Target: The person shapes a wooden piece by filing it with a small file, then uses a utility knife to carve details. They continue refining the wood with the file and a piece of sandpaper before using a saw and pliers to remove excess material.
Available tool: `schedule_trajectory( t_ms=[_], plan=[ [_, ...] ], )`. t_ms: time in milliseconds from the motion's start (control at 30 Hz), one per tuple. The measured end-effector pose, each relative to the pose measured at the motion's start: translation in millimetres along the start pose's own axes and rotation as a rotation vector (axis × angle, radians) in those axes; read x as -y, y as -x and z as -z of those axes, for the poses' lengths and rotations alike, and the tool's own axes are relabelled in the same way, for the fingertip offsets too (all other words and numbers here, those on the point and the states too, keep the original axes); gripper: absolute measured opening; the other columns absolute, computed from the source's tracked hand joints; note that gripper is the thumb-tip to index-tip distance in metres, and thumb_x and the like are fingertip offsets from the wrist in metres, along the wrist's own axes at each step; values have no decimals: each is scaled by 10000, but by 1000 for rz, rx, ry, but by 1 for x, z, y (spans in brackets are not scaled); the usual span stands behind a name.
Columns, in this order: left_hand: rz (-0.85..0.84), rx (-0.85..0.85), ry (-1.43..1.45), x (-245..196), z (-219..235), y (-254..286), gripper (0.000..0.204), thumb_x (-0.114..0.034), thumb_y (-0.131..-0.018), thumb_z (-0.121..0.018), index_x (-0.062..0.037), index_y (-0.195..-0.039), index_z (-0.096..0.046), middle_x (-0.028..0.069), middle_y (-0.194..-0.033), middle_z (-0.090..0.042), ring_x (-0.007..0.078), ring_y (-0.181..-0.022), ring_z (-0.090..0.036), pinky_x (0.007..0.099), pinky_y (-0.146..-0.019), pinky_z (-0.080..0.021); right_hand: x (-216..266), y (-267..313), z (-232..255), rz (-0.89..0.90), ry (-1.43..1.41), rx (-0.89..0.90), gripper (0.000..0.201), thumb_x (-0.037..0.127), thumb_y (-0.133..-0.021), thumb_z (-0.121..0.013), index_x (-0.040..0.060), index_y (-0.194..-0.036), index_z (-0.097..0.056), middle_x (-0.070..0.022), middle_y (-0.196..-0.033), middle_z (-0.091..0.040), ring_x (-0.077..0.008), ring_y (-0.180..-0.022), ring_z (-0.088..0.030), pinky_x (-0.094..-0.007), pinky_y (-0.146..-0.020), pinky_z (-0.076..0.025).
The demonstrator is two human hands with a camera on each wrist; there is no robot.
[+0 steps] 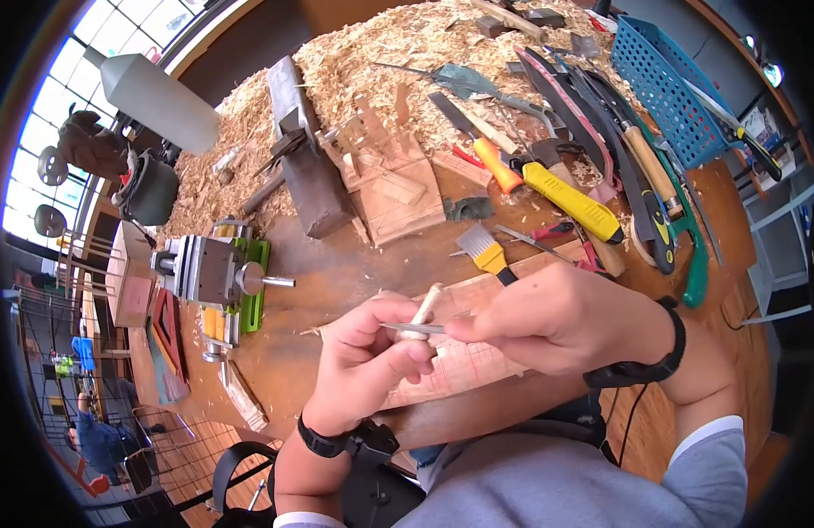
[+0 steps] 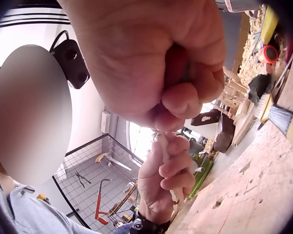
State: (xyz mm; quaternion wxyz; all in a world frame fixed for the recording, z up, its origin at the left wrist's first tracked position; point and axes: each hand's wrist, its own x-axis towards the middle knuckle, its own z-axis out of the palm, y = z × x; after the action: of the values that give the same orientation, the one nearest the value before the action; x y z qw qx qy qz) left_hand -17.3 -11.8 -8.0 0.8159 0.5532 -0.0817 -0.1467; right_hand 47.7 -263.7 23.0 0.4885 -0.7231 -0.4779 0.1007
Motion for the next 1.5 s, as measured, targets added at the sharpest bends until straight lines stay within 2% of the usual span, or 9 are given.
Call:
schedule_trajectory(
  t_ms=[333, 433, 500, 667, 800, 1000, 1200, 1400, 1500],
  plan=[
    [-27, 11, -78, -1, 2, 1, 279, 24, -900, -700, 23, -1168, -622, 87, -1073, -619, 134, -849, -682, 222, -656, -577, 3, 1, 3, 45, 14, 36, 334, 25, -831, -633, 66, -1158, -687, -109, -851, -686, -309, -706, -667, -379, -595, -514],
    [-13, 19, -69, -1, 2, 3, 272, 26, -895, -705, 23, -1155, -627, 93, -1080, -617, 136, -842, -680, 224, -677, -578, 9, 5, 6, -45, -7, 58, 316, 16, -836, -632, 54, -1144, -692, -134, -872, -695, -311, -728, -675, -376, -605, -517],
    [11, 65, -97, -1, -1, 0, 267, 26, -894, -707, 24, -1149, -629, 99, -1080, -616, 135, -834, -678, 224, -691, -578, 7, -5, 4, 33, -32, 50, 317, -22, -853, -619, 41, -1154, -693, -164, -925, -707, -303, -764, -697, -357, -633, -531],
    [-37, 76, 210, 6, 6, 0, 268, -48, -965, -640, 23, -1217, -586, 119, -1073, -608, 172, -788, -669, 263, -672, -553, 4, 2, 6, 33, -184, -119, 349, -70, -876, -590, 20, -1199, -686, -151, -987, -725, -282, -808, -718, -333, -686, -546],
    [-60, 65, 134, 7, 3, -2, 308, -130, -1021, -568, 25, -1287, -563, 119, -1044, -644, 177, -765, -665, 267, -638, -533, 3, 3, 1, -7, -156, -90, 338, -33, -859, -623, 20, -1186, -693, -146, -987, -733, -293, -767, -709, -338, -678, -553],
    [-33, 22, 145, 4, 1, 1, 330, -177, -1038, -546, 23, -1300, -566, 93, -991, -657, 132, -690, -601, 229, -559, -468, 9, 2, -6, -82, -54, -58, 334, -36, -852, -622, 24, -1172, -694, -159, -949, -720, -301, -775, -706, -365, -667, -551],
    [33, -32, 133, 4, -13, 3, 315, -213, -1047, -534, 25, -1247, -585, 68, -955, -643, 103, -637, -545, 221, -523, -415, 6, -6, -23, 56, -57, -185, 323, -34, -869, -611, 10, -1186, -653, -175, -868, -694, -335, -716, -684, -375, -631, -544],
    [11, -12, 207, 9, -12, 2, 326, -218, -1047, -532, 47, -1229, -586, 64, -941, -644, 94, -605, -522, 216, -501, -389, 12, -1, -19, -63, -87, -164, 287, -37, -869, -597, 4, -1145, -665, -187, -841, -680, -346, -719, -686, -383, -628, -539],
    [-32, -64, 129, 4, -10, 3, 333, -211, -1040, -544, 50, -1242, -585, 69, -953, -647, 93, -600, -521, 213, -497, -389, 8, -2, -16, 59, -73, -185, 392, -64, -856, -626, 6, -1240, -661, -149, -776, -655, -260, -628, -661, -339, -560, -495]
  ],
)
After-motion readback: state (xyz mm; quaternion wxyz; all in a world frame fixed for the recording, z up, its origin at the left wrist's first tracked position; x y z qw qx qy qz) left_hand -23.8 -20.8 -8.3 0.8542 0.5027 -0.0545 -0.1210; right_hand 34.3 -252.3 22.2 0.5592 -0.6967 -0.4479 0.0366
